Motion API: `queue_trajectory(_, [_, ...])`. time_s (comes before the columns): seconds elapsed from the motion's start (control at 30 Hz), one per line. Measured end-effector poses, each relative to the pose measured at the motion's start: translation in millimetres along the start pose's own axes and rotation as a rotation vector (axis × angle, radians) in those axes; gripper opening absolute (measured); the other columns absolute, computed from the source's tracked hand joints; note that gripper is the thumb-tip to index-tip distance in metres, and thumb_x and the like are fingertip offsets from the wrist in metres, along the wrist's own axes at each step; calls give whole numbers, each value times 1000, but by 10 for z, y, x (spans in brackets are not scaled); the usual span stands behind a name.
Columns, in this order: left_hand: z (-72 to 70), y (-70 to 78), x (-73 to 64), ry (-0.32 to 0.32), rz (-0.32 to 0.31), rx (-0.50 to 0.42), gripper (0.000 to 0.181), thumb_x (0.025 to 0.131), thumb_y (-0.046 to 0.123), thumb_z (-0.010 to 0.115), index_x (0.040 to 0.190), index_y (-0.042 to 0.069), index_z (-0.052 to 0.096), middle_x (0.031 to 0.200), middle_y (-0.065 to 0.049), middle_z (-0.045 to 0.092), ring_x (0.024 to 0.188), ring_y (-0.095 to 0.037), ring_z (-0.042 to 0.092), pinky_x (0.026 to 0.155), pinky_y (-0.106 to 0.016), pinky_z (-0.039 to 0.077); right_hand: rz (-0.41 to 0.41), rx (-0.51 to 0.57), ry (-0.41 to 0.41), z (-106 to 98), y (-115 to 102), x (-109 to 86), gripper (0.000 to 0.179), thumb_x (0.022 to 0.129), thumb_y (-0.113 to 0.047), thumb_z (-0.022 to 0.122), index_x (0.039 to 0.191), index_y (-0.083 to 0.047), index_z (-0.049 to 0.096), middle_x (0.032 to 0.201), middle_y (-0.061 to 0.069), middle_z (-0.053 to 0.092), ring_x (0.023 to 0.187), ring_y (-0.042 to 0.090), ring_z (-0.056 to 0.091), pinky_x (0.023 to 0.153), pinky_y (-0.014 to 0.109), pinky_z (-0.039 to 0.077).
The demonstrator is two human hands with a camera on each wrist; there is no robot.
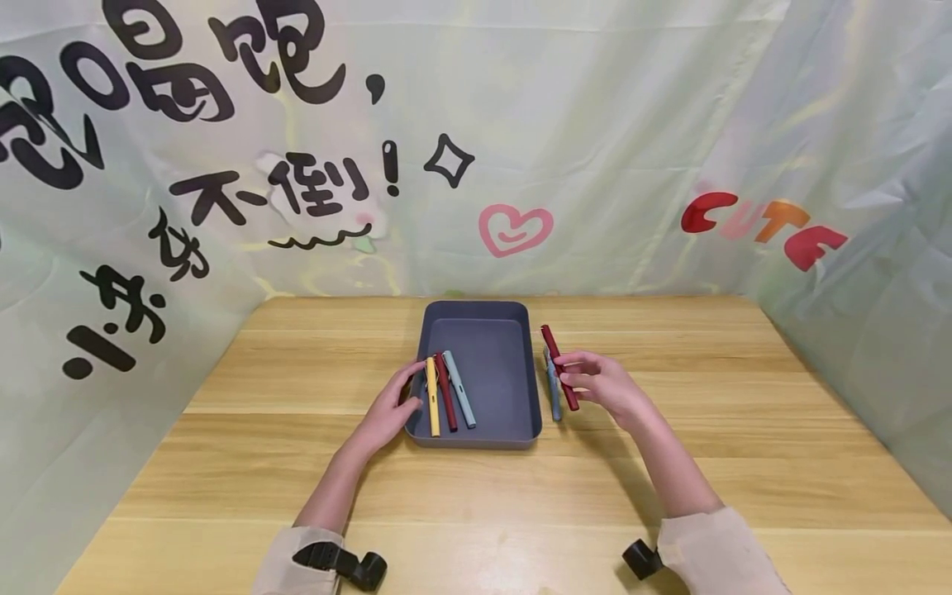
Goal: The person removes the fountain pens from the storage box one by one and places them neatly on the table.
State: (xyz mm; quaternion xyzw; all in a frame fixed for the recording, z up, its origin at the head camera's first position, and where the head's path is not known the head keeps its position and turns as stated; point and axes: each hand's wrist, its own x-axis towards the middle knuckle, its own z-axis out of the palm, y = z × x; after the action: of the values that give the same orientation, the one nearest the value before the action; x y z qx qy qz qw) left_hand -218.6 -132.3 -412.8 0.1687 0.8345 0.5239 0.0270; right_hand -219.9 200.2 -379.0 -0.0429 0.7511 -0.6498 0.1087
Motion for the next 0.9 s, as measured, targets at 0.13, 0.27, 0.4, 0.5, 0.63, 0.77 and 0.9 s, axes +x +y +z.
queue_trajectory(0.13, [-2, -3, -5, -1, -1, -1, 56, 88, -4, 49, 141, 1, 33, 146, -22, 21, 133, -35, 17, 105, -50, 16, -2, 6, -1, -50, 23, -23, 36, 90, 3, 51, 123, 14, 44, 114, 26, 50, 97, 29, 55, 81, 35, 47])
queue_trajectory(0.27, [-4, -4, -8, -2, -4, 2, 56, 88, -4, 49, 141, 1, 33, 147, -22, 20, 133, -35, 17, 105, -51, 16, 7, 16, 6, -86, 53, -40, 37, 90, 2, 51, 124, 14, 43, 116, 28, 48, 98, 29, 54, 81, 35, 47])
queue_trajectory(0.4, [-3, -4, -9, -5, -9, -1, 55, 88, -3, 49, 141, 2, 33, 147, -22, 20, 134, -35, 16, 105, -52, 16, 20, 10, 18, -117, 79, -53, 38, 91, 0, 52, 125, 13, 42, 117, 28, 47, 98, 29, 53, 81, 35, 47])
queue_trajectory(0.5, [0, -7, -4, -8, -14, -2, 55, 88, -3, 48, 141, 2, 33, 147, -22, 19, 134, -35, 16, 105, -52, 16, 28, 12, 27, -136, 100, -58, 38, 91, 0, 51, 125, 13, 42, 117, 28, 47, 98, 29, 54, 82, 34, 48])
queue_trajectory(0.63, [1, -17, 1, -12, -14, -1, 55, 88, -3, 48, 141, 2, 33, 147, -21, 19, 134, -35, 16, 105, -51, 16, 41, 29, 35, -160, 140, -54, 38, 91, 1, 52, 125, 14, 41, 114, 25, 49, 96, 27, 55, 80, 34, 48])
queue_trajectory(0.77, [0, -16, -1, -12, -11, -1, 55, 88, -3, 48, 141, 2, 33, 147, -21, 20, 134, -35, 16, 105, -51, 16, 47, 39, 44, -178, 181, -49, 39, 91, 1, 52, 126, 14, 40, 114, 26, 49, 94, 27, 56, 78, 33, 49])
queue_trajectory(0.9, [-4, -12, -5, -9, -10, 1, 55, 88, -2, 49, 141, 2, 33, 147, -21, 19, 134, -34, 16, 105, -51, 16, 50, 37, 51, -187, 212, -43, 40, 91, 1, 52, 127, 14, 40, 115, 28, 48, 93, 26, 56, 77, 32, 49])
